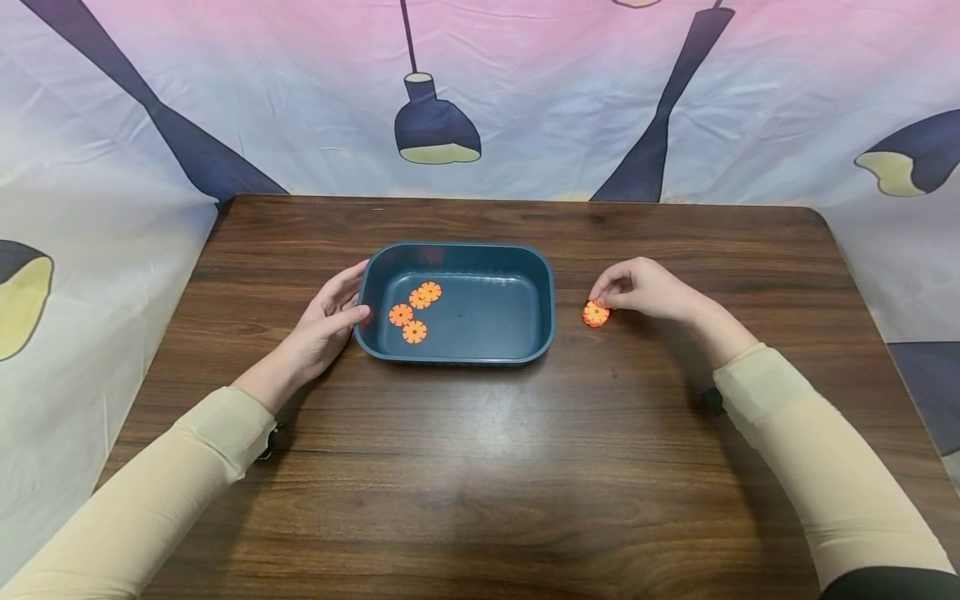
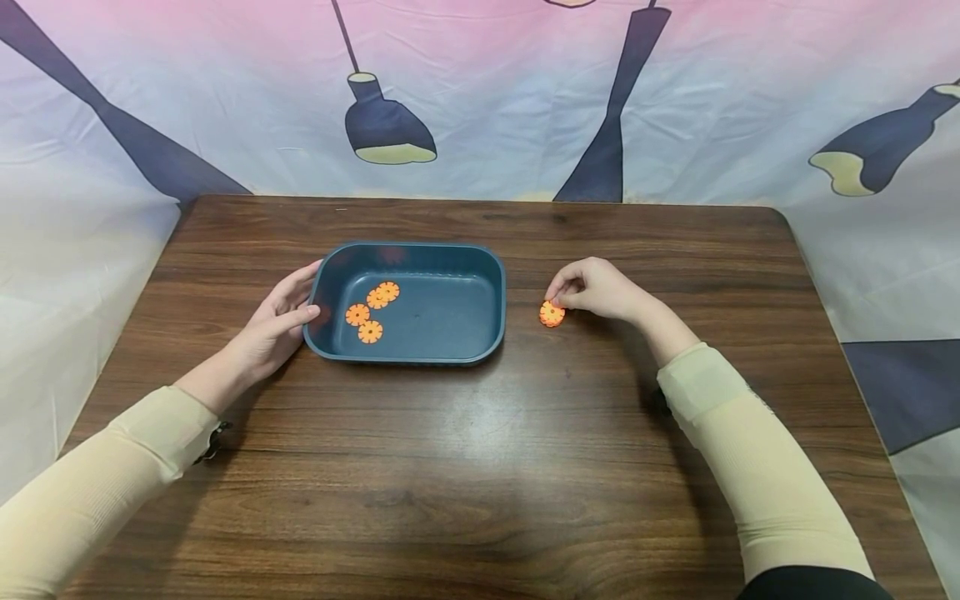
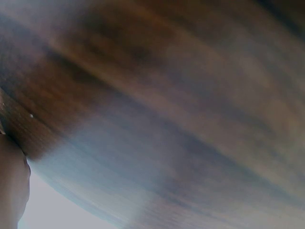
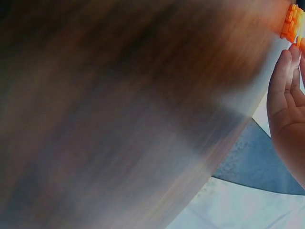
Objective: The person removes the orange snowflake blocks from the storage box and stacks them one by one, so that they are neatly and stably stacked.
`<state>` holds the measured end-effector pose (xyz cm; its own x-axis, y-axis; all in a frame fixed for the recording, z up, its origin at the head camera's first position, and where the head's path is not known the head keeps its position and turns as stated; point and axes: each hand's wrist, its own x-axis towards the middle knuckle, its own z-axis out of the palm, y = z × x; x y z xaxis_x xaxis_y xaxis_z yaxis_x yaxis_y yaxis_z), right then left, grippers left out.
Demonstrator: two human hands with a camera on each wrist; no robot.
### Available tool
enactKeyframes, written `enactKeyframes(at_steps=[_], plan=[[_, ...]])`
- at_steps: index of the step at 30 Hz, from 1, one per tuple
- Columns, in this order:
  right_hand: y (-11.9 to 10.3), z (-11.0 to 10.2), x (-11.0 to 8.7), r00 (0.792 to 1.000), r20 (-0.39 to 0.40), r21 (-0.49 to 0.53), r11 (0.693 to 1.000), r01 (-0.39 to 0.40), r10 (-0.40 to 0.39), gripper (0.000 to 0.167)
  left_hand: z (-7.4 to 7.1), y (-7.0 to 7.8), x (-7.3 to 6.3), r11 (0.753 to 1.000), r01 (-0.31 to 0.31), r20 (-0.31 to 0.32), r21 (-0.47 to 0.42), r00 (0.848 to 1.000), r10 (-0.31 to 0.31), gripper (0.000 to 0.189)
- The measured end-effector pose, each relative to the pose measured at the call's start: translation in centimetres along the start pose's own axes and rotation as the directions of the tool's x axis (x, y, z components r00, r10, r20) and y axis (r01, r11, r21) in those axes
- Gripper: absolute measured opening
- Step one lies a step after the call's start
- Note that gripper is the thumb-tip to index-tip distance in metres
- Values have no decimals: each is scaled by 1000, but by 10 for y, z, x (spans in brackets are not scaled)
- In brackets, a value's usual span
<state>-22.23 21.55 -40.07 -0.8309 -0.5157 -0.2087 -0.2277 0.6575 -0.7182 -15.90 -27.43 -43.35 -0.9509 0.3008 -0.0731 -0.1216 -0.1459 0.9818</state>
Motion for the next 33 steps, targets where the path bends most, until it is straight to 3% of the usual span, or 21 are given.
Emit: enactKeyframes(at_steps=[16,26,33], plan=[[-3,-1,2,1000,-22,-38,999,3,-4,12,-1,0,0,1000,8,-2,6,1000,-8,57],[-24,-10,6,994,-96,-29,998,52,-55,11,0,1,0,1000,7,0,-1,1000,-7,57],[-45,-13,17,991,-98,-30,996,85,-87,13,1,1,0,1000,5,3,-7,1000,-5,57]])
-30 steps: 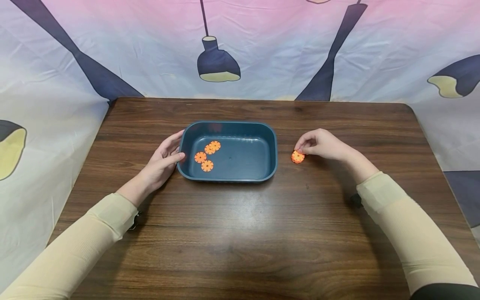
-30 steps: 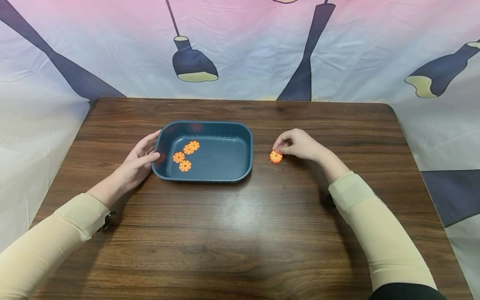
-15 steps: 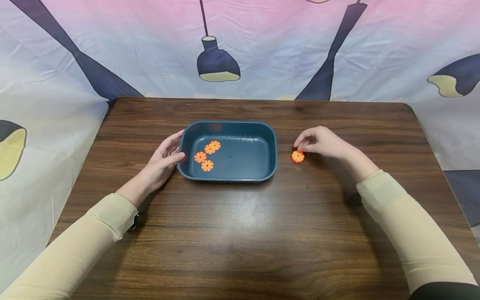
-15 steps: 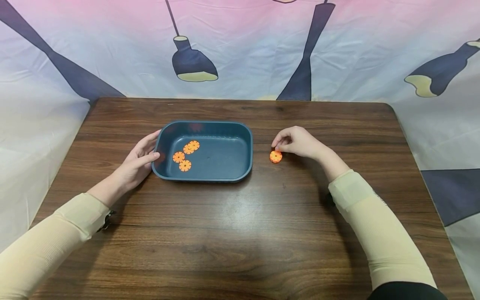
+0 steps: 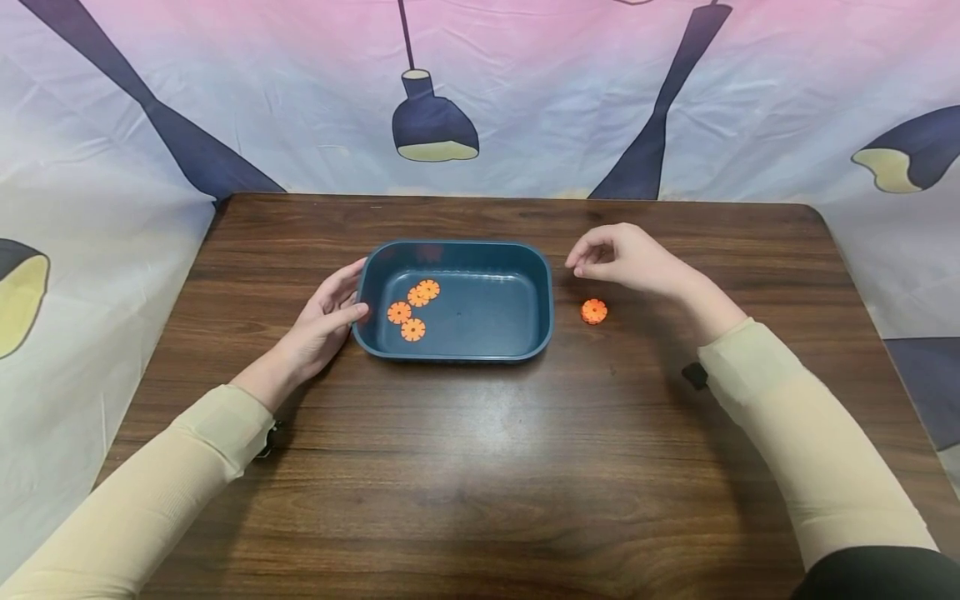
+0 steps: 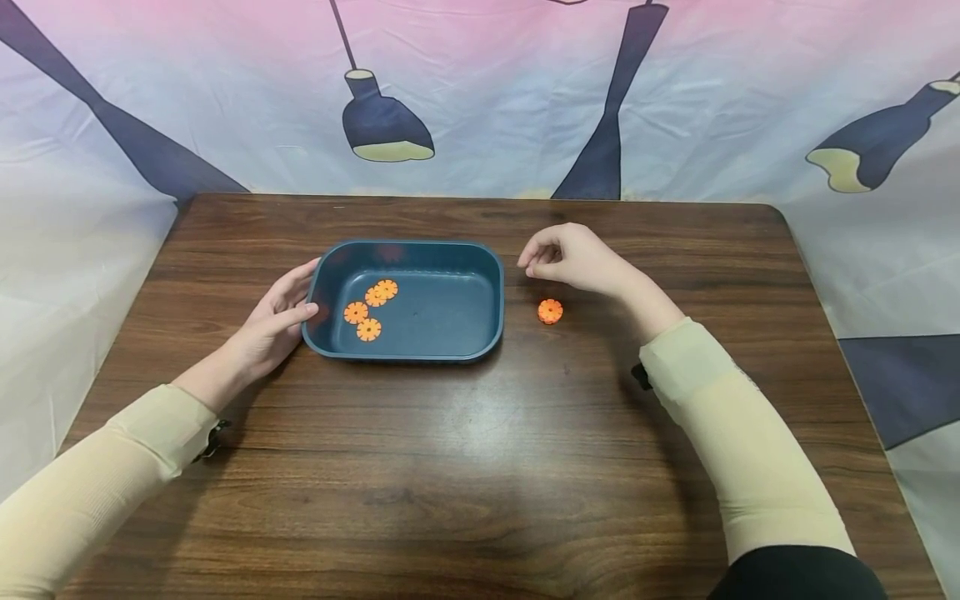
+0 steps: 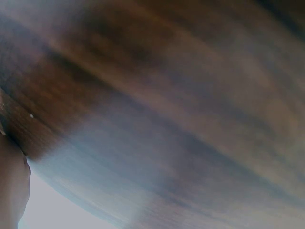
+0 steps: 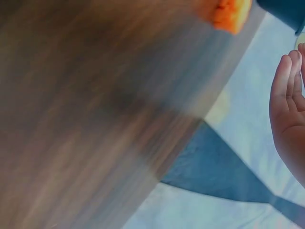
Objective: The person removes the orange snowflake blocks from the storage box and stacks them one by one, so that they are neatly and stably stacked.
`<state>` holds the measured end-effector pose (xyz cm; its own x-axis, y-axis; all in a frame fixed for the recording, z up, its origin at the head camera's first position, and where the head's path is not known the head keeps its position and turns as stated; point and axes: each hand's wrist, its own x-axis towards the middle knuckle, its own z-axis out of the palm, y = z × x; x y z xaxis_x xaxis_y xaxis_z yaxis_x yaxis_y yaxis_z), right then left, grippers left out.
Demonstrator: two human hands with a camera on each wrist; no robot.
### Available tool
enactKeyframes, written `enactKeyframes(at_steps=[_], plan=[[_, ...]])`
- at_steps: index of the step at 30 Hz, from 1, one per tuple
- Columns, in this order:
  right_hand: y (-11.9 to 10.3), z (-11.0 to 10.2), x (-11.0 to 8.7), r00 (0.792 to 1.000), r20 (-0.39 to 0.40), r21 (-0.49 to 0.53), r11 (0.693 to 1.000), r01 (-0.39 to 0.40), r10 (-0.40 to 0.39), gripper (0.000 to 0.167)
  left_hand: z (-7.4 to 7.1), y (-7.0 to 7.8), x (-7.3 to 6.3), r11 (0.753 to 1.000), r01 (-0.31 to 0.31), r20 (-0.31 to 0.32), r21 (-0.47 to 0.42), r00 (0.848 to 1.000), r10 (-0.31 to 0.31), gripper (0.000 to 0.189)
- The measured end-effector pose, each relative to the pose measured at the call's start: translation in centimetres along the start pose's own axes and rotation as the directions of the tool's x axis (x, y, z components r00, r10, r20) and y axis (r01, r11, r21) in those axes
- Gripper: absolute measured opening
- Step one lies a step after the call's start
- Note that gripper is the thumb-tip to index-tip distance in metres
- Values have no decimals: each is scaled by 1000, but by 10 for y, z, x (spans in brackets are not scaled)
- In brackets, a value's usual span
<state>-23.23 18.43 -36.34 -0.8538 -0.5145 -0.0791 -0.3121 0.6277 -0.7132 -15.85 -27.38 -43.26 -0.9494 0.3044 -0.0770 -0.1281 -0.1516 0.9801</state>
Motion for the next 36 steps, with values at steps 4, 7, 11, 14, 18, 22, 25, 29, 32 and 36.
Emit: enactKeyframes(at_steps=[4,7,11,14,18,22,25,29,32,36], plan=[[-12,4,9,999,13,17,999,40,-41,12,0,0,0,1000,-3,2,-7,1000,3,58],[-21,8,17,997,22,23,997,75,-75,12,0,0,0,1000,-6,3,-10,1000,6,58],[-34,13,26,993,37,27,993,115,-116,12,-2,-1,0,1000,-7,1,-10,1000,7,59],[-44,19,33,990,51,34,991,132,-134,13,-2,-1,0,1000,-5,0,-5,1000,5,59],[-53,29,41,987,68,56,989,139,-143,13,-3,0,0,1000,-2,1,4,1000,2,59],[-61,40,48,984,94,79,986,144,-151,13,-3,0,0,1000,-1,2,5,1000,1,59],[-65,48,54,980,110,80,984,159,-167,14,-2,0,0,1000,1,3,5,1000,-1,59],[-69,60,63,976,116,83,981,175,-184,15,-1,1,0,1000,4,1,7,1000,-4,59],[-71,69,69,974,117,93,979,183,-193,16,-1,0,0,1000,5,-1,5,1000,-5,59],[-72,80,77,971,119,110,975,193,-205,18,-1,0,1,1000,4,-1,6,1000,-4,59]])
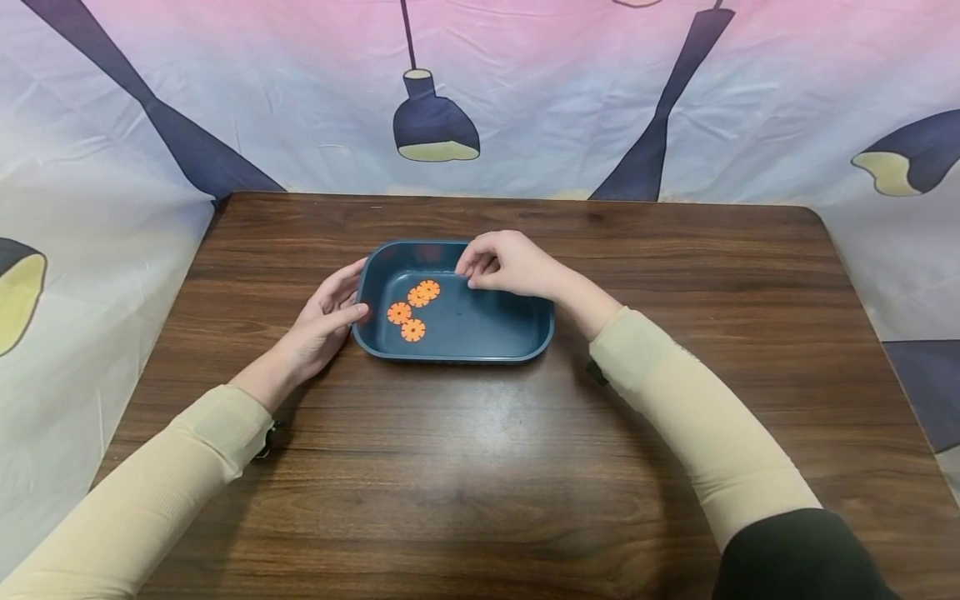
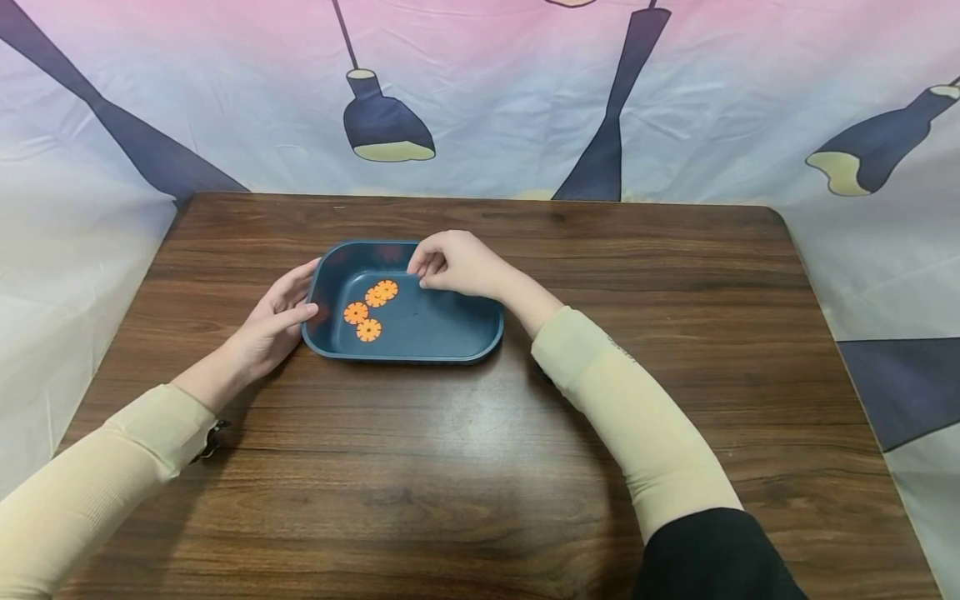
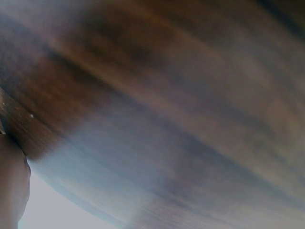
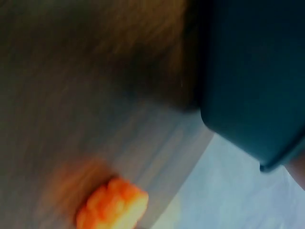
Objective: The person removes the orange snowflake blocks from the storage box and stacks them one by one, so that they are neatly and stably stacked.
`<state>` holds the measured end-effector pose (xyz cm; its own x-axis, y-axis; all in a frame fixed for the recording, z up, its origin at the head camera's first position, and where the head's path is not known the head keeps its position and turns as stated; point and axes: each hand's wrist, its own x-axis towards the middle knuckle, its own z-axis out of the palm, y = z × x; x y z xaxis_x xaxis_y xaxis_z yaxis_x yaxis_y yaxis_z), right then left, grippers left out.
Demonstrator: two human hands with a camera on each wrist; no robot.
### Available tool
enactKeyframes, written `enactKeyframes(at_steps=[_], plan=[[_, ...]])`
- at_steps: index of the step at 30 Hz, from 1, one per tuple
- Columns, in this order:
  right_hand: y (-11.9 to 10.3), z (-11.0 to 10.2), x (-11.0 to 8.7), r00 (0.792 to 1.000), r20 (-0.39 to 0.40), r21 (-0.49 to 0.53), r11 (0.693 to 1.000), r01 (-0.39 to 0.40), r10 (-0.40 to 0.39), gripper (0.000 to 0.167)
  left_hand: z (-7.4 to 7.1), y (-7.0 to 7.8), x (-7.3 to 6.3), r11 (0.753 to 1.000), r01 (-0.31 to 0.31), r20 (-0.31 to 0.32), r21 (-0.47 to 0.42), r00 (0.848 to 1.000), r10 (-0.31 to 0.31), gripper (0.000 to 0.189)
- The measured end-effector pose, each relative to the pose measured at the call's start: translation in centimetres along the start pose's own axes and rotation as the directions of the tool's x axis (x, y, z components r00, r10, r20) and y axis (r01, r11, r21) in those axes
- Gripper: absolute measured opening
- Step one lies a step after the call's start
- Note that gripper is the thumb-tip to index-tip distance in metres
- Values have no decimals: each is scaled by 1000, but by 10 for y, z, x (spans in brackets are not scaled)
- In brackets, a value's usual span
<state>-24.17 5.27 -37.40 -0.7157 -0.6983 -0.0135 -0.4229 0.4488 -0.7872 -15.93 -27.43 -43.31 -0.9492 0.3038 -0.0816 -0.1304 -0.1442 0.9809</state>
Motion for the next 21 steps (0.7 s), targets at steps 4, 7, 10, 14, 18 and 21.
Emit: enactKeyframes(at_steps=[4,7,10,14,18,21], plan=[[1,10,7,1000,7,17,1000,-4,3,20,0,0,0,1000,-1,1,2,1000,1,59],[0,16,12,1000,19,15,1000,-8,8,22,0,0,0,1000,-2,0,1,1000,2,59],[0,21,17,999,33,5,1000,-12,12,25,0,0,0,1000,-4,-2,-3,1000,4,58],[0,27,22,999,44,-16,1000,-15,16,27,1,0,0,1000,-11,-7,-24,1000,11,58],[-2,33,25,999,45,-35,999,-13,14,29,2,-1,0,999,-17,-10,-28,1000,17,58],[-2,37,27,999,44,-60,998,-6,9,31,2,-1,0,999,-22,-5,-29,1000,22,58]])
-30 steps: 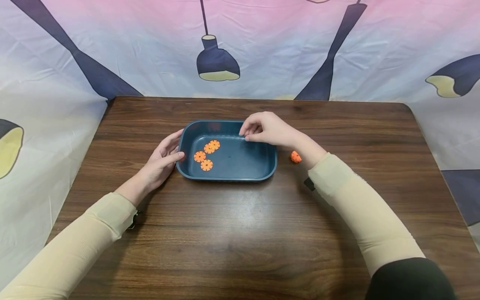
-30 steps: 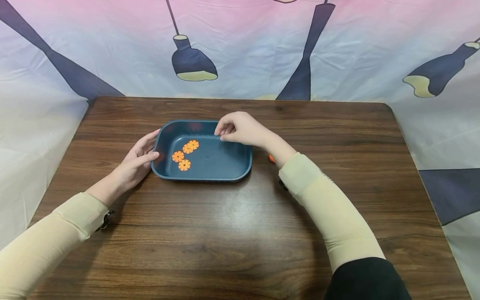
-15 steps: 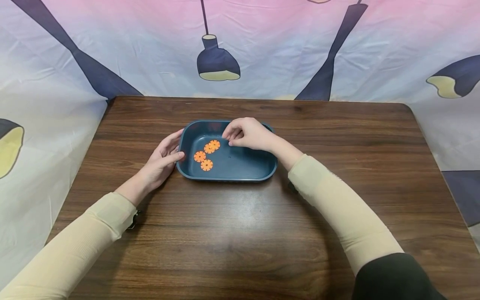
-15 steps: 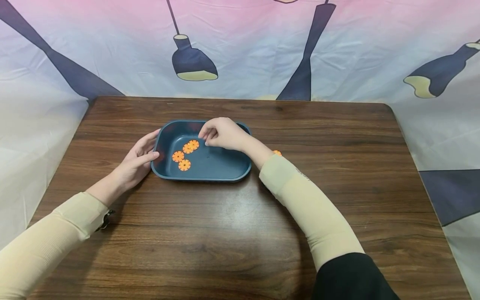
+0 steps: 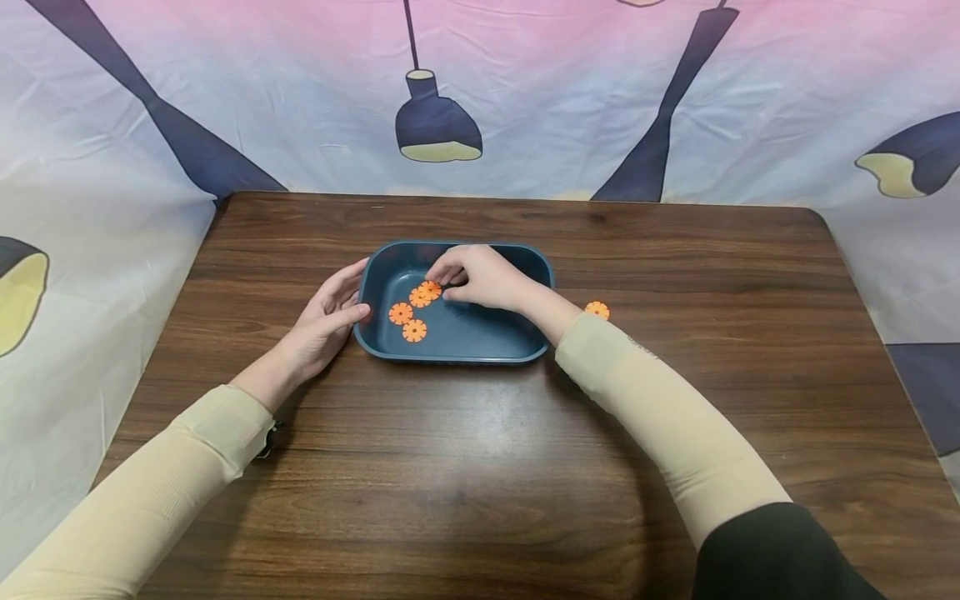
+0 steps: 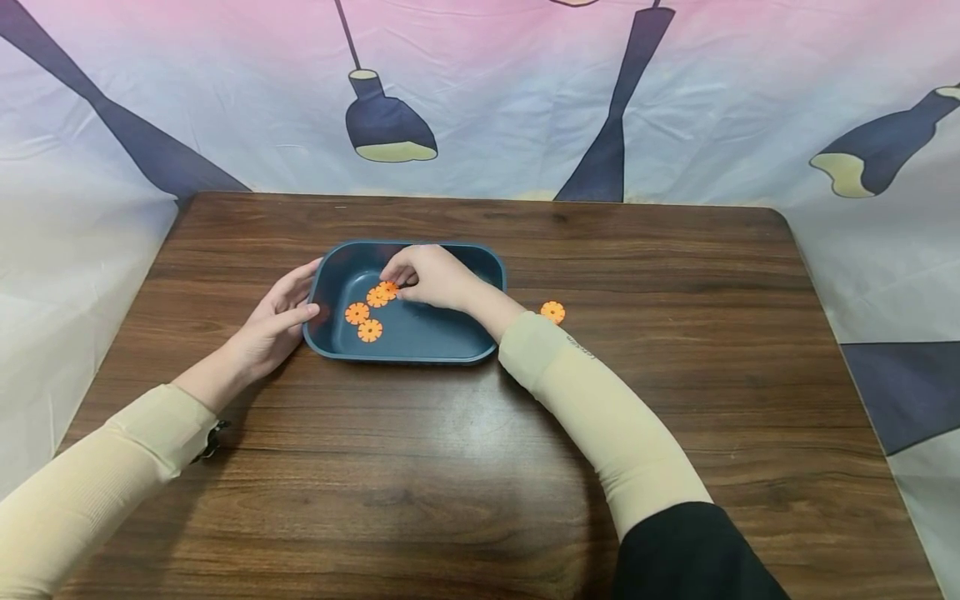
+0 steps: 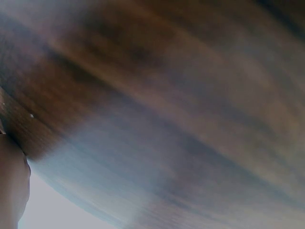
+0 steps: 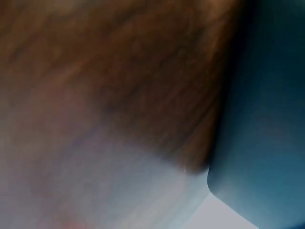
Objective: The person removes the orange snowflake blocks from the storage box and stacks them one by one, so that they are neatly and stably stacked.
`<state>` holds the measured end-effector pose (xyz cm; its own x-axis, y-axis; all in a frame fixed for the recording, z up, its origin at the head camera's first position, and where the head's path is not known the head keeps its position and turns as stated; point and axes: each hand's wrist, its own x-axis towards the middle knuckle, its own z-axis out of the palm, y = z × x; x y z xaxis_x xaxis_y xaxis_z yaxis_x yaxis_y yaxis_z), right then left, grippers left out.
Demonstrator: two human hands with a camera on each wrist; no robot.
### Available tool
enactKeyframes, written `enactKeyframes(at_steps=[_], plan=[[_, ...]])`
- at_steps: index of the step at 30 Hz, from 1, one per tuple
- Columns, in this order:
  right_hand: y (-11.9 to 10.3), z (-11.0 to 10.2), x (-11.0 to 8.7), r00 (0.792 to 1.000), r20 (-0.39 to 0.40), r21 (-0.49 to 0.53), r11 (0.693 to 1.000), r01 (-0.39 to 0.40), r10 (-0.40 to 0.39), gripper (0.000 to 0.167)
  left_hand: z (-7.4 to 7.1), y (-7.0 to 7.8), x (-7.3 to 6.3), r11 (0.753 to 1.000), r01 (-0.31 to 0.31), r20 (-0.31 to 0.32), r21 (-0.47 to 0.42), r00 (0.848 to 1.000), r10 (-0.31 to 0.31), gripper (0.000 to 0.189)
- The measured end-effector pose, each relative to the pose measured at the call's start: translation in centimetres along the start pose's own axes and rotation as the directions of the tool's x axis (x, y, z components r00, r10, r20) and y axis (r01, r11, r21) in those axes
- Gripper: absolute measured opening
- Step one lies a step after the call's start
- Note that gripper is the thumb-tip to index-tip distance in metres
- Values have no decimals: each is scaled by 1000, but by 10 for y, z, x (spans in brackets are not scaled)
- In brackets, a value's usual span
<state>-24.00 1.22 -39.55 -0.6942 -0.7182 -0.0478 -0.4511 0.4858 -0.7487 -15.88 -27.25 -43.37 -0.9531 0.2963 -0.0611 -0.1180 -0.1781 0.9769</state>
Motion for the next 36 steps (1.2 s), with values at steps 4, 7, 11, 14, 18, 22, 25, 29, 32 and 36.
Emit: enactKeyframes(at_steps=[4,7,11,14,18,22,25,29,32,36], plan=[[1,5,3,1000,4,-35,999,9,-9,33,-1,-1,0,1000,-2,4,-5,1000,2,57],[1,7,4,1000,9,-62,998,15,-15,36,-1,-1,0,1000,3,-1,1,1000,-3,58],[1,9,6,1000,14,-100,995,23,-22,40,-1,0,0,1000,14,-4,12,1000,-14,59],[1,9,7,999,24,-133,991,28,-25,42,-2,0,1,1000,20,-4,14,1000,-20,59],[1,10,9,998,45,-181,983,42,-35,46,-2,0,1,1000,22,-3,14,1000,-21,60],[2,12,11,997,59,-208,977,56,-44,49,-2,0,1,1000,25,-4,17,1000,-24,60],[2,13,11,997,68,-213,975,56,-42,50,-2,0,1,999,29,-5,21,1000,-29,60],[2,13,11,996,76,-210,976,54,-39,50,-2,1,0,999,28,-3,24,1000,-28,60],[1,14,11,996,79,-217,975,58,-42,49,-2,1,0,999,23,2,24,1000,-23,60],[-1,15,10,995,86,-241,968,66,-47,47,-2,1,0,999,23,0,23,1000,-23,60]])
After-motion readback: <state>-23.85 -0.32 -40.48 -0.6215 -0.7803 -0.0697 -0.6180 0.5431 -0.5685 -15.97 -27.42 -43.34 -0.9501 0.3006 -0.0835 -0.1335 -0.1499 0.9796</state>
